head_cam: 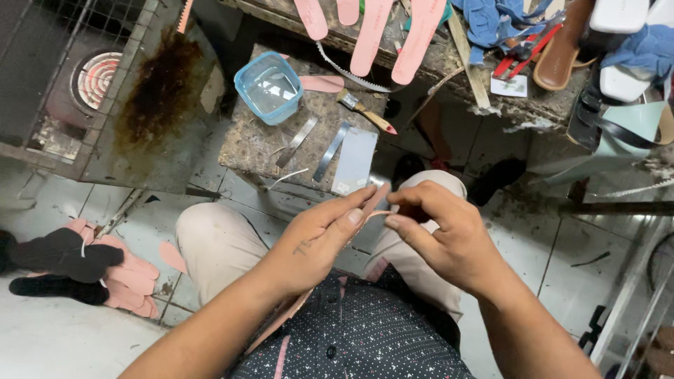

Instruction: The person sits at a workbench and attaches a decorative braided trim around the edge of a sandal insole. They align the trim against the glued sole edge, press it down section by section around the perimeter, use a small pointed tool to tuck and secure the trim, then hold up the finished sole.

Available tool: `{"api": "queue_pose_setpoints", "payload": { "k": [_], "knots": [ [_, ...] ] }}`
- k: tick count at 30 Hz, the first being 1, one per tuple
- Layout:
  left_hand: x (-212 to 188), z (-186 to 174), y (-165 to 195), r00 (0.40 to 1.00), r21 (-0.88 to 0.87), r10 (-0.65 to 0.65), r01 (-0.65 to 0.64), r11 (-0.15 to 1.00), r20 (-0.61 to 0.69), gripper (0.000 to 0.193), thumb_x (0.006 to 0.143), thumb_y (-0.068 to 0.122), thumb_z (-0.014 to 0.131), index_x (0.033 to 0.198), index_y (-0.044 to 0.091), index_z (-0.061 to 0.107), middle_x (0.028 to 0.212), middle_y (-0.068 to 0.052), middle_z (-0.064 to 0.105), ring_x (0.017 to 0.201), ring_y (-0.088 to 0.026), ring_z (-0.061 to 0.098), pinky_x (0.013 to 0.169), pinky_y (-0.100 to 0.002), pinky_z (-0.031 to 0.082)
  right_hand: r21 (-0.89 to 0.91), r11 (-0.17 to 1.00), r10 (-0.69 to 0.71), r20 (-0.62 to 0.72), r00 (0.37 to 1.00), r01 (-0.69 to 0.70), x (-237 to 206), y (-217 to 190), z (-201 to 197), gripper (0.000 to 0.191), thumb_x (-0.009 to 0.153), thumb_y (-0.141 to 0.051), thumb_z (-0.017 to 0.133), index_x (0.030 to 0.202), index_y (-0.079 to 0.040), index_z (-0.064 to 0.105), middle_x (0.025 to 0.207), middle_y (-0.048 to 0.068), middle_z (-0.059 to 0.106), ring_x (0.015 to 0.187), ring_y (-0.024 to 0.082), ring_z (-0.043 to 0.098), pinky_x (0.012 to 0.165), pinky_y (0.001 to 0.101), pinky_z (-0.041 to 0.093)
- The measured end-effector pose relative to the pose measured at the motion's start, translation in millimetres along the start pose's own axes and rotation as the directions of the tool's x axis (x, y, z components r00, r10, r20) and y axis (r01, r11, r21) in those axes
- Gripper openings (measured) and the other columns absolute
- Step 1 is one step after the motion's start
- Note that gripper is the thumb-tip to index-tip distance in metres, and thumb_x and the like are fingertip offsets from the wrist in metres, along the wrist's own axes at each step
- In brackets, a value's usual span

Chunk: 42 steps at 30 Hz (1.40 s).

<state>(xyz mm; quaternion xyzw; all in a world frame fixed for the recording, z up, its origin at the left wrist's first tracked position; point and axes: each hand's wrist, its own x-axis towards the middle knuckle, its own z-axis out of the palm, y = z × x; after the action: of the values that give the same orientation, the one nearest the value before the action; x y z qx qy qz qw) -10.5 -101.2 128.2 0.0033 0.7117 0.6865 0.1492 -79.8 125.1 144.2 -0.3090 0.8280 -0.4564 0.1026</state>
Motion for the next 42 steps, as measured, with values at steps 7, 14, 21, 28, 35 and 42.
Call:
{"api": "queue_pose_setpoints", "payload": {
  "k": [7, 14, 21, 28, 35, 42],
  "knots": [
    [43, 42, -47, 0.965, -0.026, 0.131, -0.129, 0.991, 0.226, 0.046, 0.108, 0.028, 0.044, 0.147, 0.006, 0.055, 0.146, -0.014, 0.063, 0.135, -0.022, 0.058, 0.113, -0.034, 0.042, -0.199, 0.98, 0.003, -0.125, 0.992, -0.028, -44, 31, -10, 0.021, 0.083, -0.013, 0.079, 0.101, -0.004, 0.072, 0.094, 0.008, 0.061, 0.08, 0.018, 0.06, 0.068, 0.0294, 0.049],
    [58, 84, -65, 0.962, 0.23, 0.196, -0.237, 0.944, 0.19, 0.039, 0.108, 0.025, 0.048, 0.14, 0.006, 0.062, 0.13, -0.017, 0.069, 0.121, -0.03, 0.066, 0.105, -0.037, 0.05, 0.112, 0.968, 0.234, -0.092, 0.968, -0.224, -79, 94, -20, 0.011, 0.091, -0.011, 0.069, 0.097, -0.002, 0.069, 0.118, 0.007, 0.069, 0.088, 0.012, 0.063, 0.074, 0.0266, 0.052],
    [69, 94, -55, 0.974, 0.448, 0.055, -0.152, 0.881, 0.221, 0.05, 0.093, 0.025, 0.063, 0.14, 0.01, 0.062, 0.11, -0.015, 0.071, 0.101, -0.033, 0.069, 0.087, -0.04, 0.055, 0.243, 0.955, 0.198, -0.1, 0.975, -0.17, -91, 121, -21, 0.009, 0.09, -0.008, 0.067, 0.096, -0.001, 0.07, 0.123, 0.01, 0.068, 0.096, 0.013, 0.064, 0.084, 0.0267, 0.052],
    [72, 101, -57, 0.965, 0.504, 0.211, -0.26, 0.823, 0.153, 0.041, 0.093, 0.024, 0.066, 0.129, 0.006, 0.065, 0.107, -0.016, 0.071, 0.096, -0.035, 0.07, 0.081, -0.042, 0.055, 0.286, 0.933, 0.261, -0.124, 0.957, -0.217, -91, 125, -20, 0.01, 0.089, -0.009, 0.067, 0.095, -0.001, 0.07, 0.126, 0.009, 0.065, 0.086, 0.01, 0.061, 0.076, 0.0246, 0.051],
    [76, 101, -56, 0.962, 0.567, 0.244, -0.27, 0.778, 0.123, 0.034, 0.09, 0.028, 0.07, 0.116, 0.005, 0.071, 0.098, -0.013, 0.073, 0.086, -0.033, 0.071, 0.074, -0.042, 0.056, 0.3, 0.924, 0.289, -0.145, 0.946, -0.236, -85, 126, -15, 0.01, 0.092, -0.01, 0.068, 0.096, -0.001, 0.07, 0.122, 0.008, 0.068, 0.087, 0.009, 0.062, 0.078, 0.0243, 0.052],
    [77, 101, -56, 0.961, 0.554, 0.251, -0.271, 0.787, 0.113, 0.031, 0.091, 0.028, 0.07, 0.112, 0.005, 0.072, 0.092, -0.013, 0.072, 0.082, -0.033, 0.071, 0.071, -0.042, 0.056, 0.298, 0.923, 0.297, -0.152, 0.943, -0.242, -82, 129, -12, 0.01, 0.093, -0.011, 0.068, 0.096, -0.001, 0.069, 0.12, 0.008, 0.069, 0.089, 0.01, 0.061, 0.079, 0.0247, 0.052]
  ]
}}
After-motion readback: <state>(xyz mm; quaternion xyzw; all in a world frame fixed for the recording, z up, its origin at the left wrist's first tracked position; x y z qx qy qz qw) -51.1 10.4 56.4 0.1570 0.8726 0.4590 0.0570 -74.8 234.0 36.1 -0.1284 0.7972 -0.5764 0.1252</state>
